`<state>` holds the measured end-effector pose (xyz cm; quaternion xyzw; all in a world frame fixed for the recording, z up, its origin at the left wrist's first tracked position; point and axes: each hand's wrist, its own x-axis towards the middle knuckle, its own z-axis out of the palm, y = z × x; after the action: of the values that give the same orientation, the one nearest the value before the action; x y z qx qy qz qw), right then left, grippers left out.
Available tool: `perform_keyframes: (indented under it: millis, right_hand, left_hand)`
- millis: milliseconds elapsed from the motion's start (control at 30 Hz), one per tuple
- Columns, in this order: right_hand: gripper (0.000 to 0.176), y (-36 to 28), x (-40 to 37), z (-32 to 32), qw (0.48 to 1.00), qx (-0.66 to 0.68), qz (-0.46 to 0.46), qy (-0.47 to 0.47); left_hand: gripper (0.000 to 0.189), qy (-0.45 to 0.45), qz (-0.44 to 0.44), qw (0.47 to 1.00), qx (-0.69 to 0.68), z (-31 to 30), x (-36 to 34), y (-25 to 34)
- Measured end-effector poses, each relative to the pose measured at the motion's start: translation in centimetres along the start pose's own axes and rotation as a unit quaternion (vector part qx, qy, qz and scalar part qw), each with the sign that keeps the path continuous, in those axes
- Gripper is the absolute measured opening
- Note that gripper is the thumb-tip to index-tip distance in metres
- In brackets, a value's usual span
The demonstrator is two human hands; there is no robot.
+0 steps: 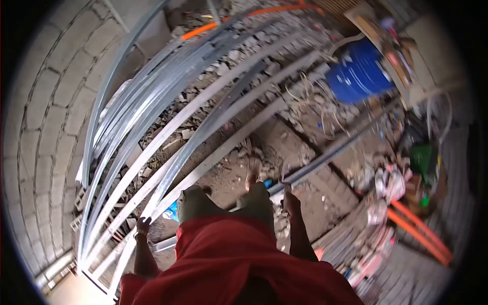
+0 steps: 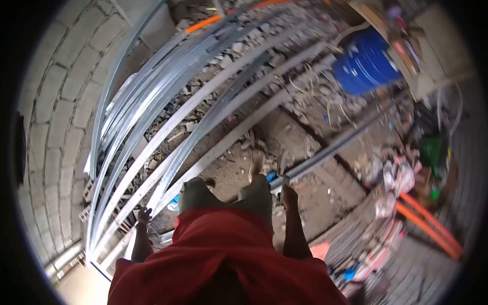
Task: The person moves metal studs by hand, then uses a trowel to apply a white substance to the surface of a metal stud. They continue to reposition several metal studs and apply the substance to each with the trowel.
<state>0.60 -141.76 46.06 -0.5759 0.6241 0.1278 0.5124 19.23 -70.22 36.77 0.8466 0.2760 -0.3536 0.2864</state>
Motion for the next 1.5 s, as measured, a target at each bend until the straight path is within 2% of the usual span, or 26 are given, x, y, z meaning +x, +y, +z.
perform_keyframes:
  millis: [33,67,100,167,200,233,300,367,433,467,500,567,600,633,700,733,767,833,867,933,1133,1167,1233,1267,1367,1500]
  right_hand:
    - [0.056,-2.6,3.2,-0.4,0.994,-0.104,0.04,0.005]
    - [0.061,-4.9,5.6,-0.6,0.981,-0.175,0.083,0.003]
    - [0.056,-5.4,7.6,-0.4,0.997,0.015,0.07,-0.039]
    - [0.046,-5.6,13.4,-0.7,0.989,0.085,0.001,-0.123]
    - [0.041,-7.2,15.0,-0.4,0.992,0.022,-0.042,-0.114]
    - [0.037,-8.8,16.0,0.5,0.99,-0.039,-0.086,-0.104]
    - [0.036,-14.1,12.5,0.8,0.986,-0.019,-0.07,-0.149]
    - [0.037,-17.4,11.3,1.8,0.987,-0.011,-0.066,-0.148]
    - [0.039,-20.4,11.1,2.4,0.983,-0.11,-0.042,-0.141]
    - [0.04,-21.8,11.2,2.7,0.977,-0.161,-0.031,-0.133]
    - [0.042,-22.8,10.9,3.1,0.973,-0.193,-0.011,-0.127]
    - [0.044,-23.0,11.9,2.7,0.953,-0.14,-0.194,-0.185]
    - [0.04,-26.1,10.5,2.8,0.9,-0.271,-0.295,-0.17]
    - [0.039,-27.8,10.1,3.0,0.89,-0.294,-0.314,-0.151]
    - [0.039,-28.3,16.2,2.6,0.84,-0.358,-0.387,-0.132]
    - [0.042,-31.2,15.6,3.1,0.846,-0.338,-0.368,-0.185]
    - [0.041,-34.5,14.9,3.6,0.889,-0.352,-0.226,-0.184]
    - [0.052,-38.8,19.3,4.7,0.821,-0.453,-0.267,-0.222]
    - [0.055,-40.8,21.5,5.9,0.786,-0.518,-0.277,-0.194]
    - [0.06,-43.3,27.5,8.0,0.695,-0.616,-0.354,-0.111]
    - [0.055,-54.3,42.6,12.5,0.547,-0.715,-0.411,-0.143]
    - [0.056,-56.2,43.8,13.5,0.53,-0.726,-0.411,-0.15]
    - [0.057,-59.0,47.3,15.6,0.479,-0.744,-0.438,-0.155]
    - [0.057,-59.9,49.4,16.6,0.45,-0.753,-0.45,-0.165]
    - [0.052,-60.7,53.8,19.4,0.39,-0.744,-0.521,-0.15]
    - [0.055,-59.2,60.2,23.0,0.363,-0.755,-0.522,-0.156]
  left_hand:
    - [0.049,0.031,0.039,0.998,0.039,1.5,0.8,-3.1]
    - [0.048,0.017,-0.037,0.999,-0.018,2.9,-2.9,-3.1]
    - [0.047,-0.002,-0.121,0.986,-0.114,5.6,-6.1,-2.2]
    - [0.046,-0.045,-0.191,0.961,-0.194,10.9,-11.9,0.0]
    - [0.052,-0.073,-0.191,0.961,-0.187,13.0,-14.7,3.3]
    - [0.057,-0.094,-0.156,0.975,-0.131,15.3,-16.4,5.4]
    - [0.06,-0.112,-0.005,0.994,-0.006,19.3,-17.1,7.4]
    - [0.058,-0.141,-0.027,0.989,-0.023,19.6,-19.3,16.1]
    - [0.053,-0.111,0.069,0.991,-0.032,22.3,-16.4,17.1]
    - [0.049,-0.105,0.216,0.971,0.013,26.9,-10.8,11.2]
    - [0.046,-0.125,0.386,0.899,0.163,27.2,-8.8,13.5]
    - [0.055,-0.126,0.163,0.978,0.045,27.3,-9.5,18.0]
    - [0.06,-0.1,0.055,0.993,-0.024,27.2,-10.0,20.5]
    - [0.063,-0.11,-0.012,0.993,-0.047,26.1,-11.4,24.5]
    - [0.067,-0.142,-0.016,0.99,-0.007,26.5,-12.4,28.0]
    - [0.069,-0.158,-0.018,0.987,0.013,27.4,-12.5,28.6]
    - [0.072,-0.155,-0.02,0.987,0.031,29.0,-12.4,28.6]
    - [0.079,-0.147,-0.026,0.986,0.071,32.4,-12.1,29.3]
    - [0.088,-0.183,-0.06,0.98,0.051,33.4,-12.0,30.1]
    - [0.091,-0.136,-0.075,0.987,0.041,37.0,-12.3,30.7]
    - [0.113,-0.127,-0.214,0.968,-0.025,45.8,-14.6,39.1]
    - [0.111,-0.13,-0.226,0.964,0.051,46.1,-15.3,42.1]
    - [0.107,-0.1,-0.294,0.948,0.069,46.5,-16.0,47.4]
    - [0.102,-0.04,-0.284,0.957,0.042,49.0,-16.5,46.8]
    - [0.096,-0.068,-0.276,0.958,-0.041,51.0,-16.3,49.8]
    - [0.082,-0.014,-0.271,0.959,0.077,56.7,-16.7,50.3]
